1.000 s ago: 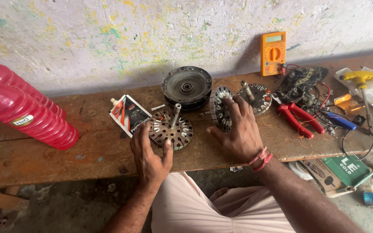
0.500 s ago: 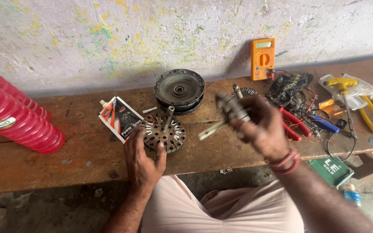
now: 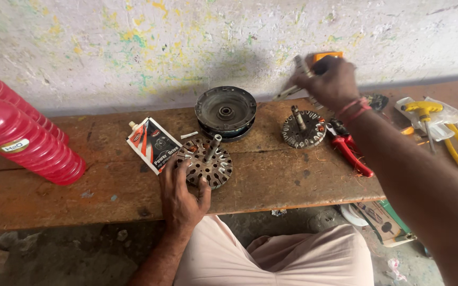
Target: The person works on a disassembled electric motor rotor, using pliers to strip and trim copper wire ends and adjusting the commutator segments. The person handles the rotor and stator components on a wooden workbench.
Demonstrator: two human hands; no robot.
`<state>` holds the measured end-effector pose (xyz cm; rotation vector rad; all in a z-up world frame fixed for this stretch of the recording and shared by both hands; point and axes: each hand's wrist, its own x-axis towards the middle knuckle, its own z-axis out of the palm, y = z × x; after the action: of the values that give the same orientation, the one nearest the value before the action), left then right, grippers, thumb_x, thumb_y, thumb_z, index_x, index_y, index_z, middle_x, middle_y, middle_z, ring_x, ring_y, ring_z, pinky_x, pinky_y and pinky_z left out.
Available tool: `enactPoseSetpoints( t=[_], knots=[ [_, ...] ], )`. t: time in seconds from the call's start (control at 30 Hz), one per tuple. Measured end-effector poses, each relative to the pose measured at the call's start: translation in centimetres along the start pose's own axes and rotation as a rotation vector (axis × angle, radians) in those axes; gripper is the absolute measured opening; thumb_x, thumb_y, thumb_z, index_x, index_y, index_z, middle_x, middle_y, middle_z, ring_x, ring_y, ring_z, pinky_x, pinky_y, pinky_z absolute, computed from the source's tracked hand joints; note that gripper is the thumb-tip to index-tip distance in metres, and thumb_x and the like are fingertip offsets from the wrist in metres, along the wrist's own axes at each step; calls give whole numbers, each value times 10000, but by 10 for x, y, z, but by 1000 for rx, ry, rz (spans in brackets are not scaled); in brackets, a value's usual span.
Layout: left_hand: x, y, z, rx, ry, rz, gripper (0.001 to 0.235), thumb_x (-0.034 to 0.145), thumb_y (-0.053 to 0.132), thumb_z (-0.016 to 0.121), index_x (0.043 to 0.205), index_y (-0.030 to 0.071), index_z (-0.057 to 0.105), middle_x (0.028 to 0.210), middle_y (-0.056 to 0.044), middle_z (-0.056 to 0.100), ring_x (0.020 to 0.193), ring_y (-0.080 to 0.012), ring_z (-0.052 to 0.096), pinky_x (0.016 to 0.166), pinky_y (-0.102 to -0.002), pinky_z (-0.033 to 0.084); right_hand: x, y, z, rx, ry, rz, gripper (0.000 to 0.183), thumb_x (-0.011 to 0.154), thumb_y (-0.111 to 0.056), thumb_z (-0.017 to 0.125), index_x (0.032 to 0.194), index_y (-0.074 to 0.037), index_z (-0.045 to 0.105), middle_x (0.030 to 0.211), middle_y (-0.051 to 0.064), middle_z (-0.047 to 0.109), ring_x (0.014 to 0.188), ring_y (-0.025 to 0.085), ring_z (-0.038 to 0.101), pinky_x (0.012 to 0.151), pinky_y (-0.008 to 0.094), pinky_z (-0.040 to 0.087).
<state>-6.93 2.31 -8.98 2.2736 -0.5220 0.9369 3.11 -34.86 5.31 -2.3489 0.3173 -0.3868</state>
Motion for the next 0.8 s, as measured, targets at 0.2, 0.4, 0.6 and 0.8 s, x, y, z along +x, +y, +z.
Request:
enactPoseSetpoints(
  t=[0.2, 0.4, 0.6, 0.8],
  knots=[
    [0, -1, -1, -8, 10, 32, 536, 860, 207, 655, 1306, -74, 561, 1413, -327, 473, 1330, -481, 497, 1101, -579, 453, 26, 10, 36, -286, -250, -448, 407, 822, -364, 872, 1040, -40, 755, 958, 146, 778, 799, 238, 748, 737, 357, 617],
    [3, -1, -2, -31, 3, 12, 492, 862, 200, 655, 1273, -61, 582, 1405, -312, 484, 1332, -462, 506, 1111, -573, 458, 49, 14, 37, -370, -436, -572, 317, 842, -379, 784, 951, -82, 794, 935, 102, 809, 832, 231, 774, 819, 390, 615],
    [1, -4, -1, -89, 14, -19, 476, 910, 218, 676, 1282, -60, 576, 1427, -323, 487, 1357, -463, 504, 1125, -559, 457, 21, 24, 18, -230, -399, -508, 431, 942, -493, 689, 1015, -81, 793, 997, 125, 795, 941, 267, 769, 889, 424, 600],
    [-1, -6, 1, -112, 35, -23, 491, 916, 221, 710, 1305, -40, 563, 1434, -322, 505, 1351, -461, 513, 1112, -553, 469, -13, 26, 16, -93, -216, -543, 480, 994, -506, 628, 1117, -60, 758, 1054, 147, 767, 981, 285, 728, 841, 452, 586]
  ],
)
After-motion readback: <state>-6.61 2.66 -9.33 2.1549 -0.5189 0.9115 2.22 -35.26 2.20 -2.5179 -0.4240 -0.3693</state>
